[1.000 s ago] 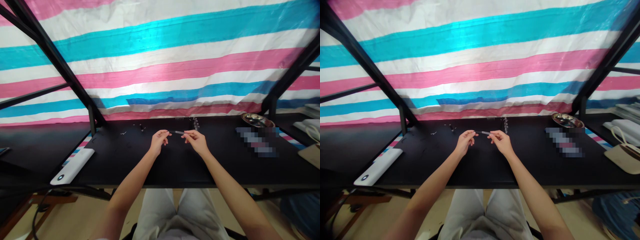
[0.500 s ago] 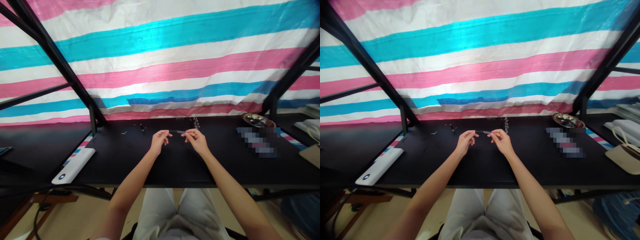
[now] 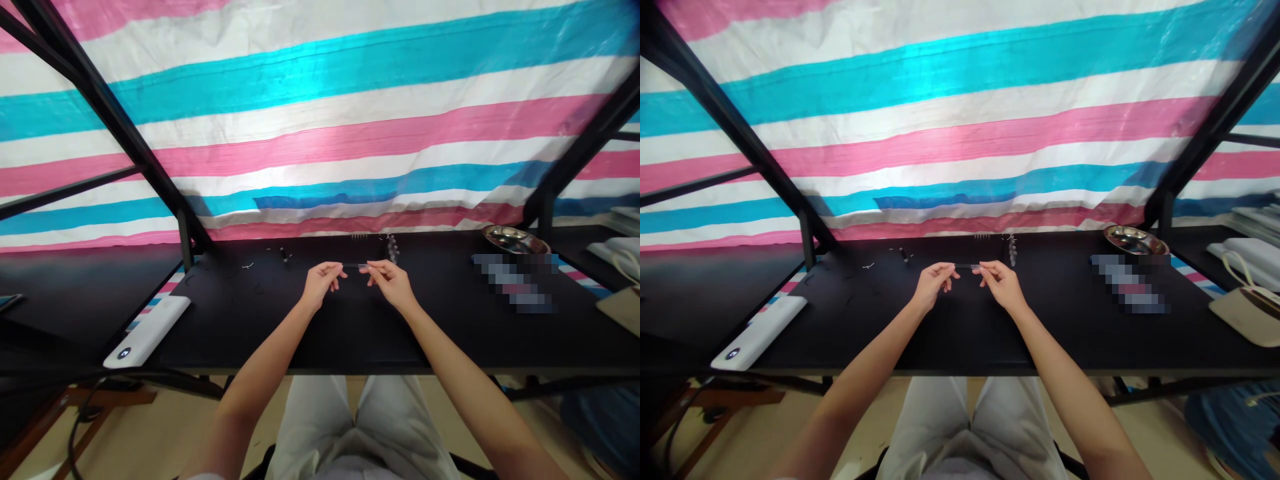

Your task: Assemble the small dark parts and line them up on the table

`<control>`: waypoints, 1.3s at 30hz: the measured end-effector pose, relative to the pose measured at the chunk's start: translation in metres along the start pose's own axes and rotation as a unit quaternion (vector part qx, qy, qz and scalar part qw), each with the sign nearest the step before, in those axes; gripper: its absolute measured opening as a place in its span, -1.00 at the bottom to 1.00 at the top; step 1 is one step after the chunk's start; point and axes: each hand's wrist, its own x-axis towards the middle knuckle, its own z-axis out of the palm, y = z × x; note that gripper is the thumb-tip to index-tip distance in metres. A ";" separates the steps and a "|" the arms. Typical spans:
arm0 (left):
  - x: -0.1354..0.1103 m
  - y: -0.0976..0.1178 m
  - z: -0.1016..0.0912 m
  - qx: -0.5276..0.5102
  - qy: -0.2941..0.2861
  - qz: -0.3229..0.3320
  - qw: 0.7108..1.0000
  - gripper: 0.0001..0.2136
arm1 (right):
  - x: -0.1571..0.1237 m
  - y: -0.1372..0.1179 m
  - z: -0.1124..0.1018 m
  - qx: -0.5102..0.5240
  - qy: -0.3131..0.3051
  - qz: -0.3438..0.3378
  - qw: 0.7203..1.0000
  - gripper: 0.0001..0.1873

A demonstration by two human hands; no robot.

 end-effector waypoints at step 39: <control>-0.003 -0.006 0.003 0.047 -0.037 0.008 0.998 -0.67 | -0.001 0.001 0.000 -0.061 -0.021 0.018 0.998 -0.65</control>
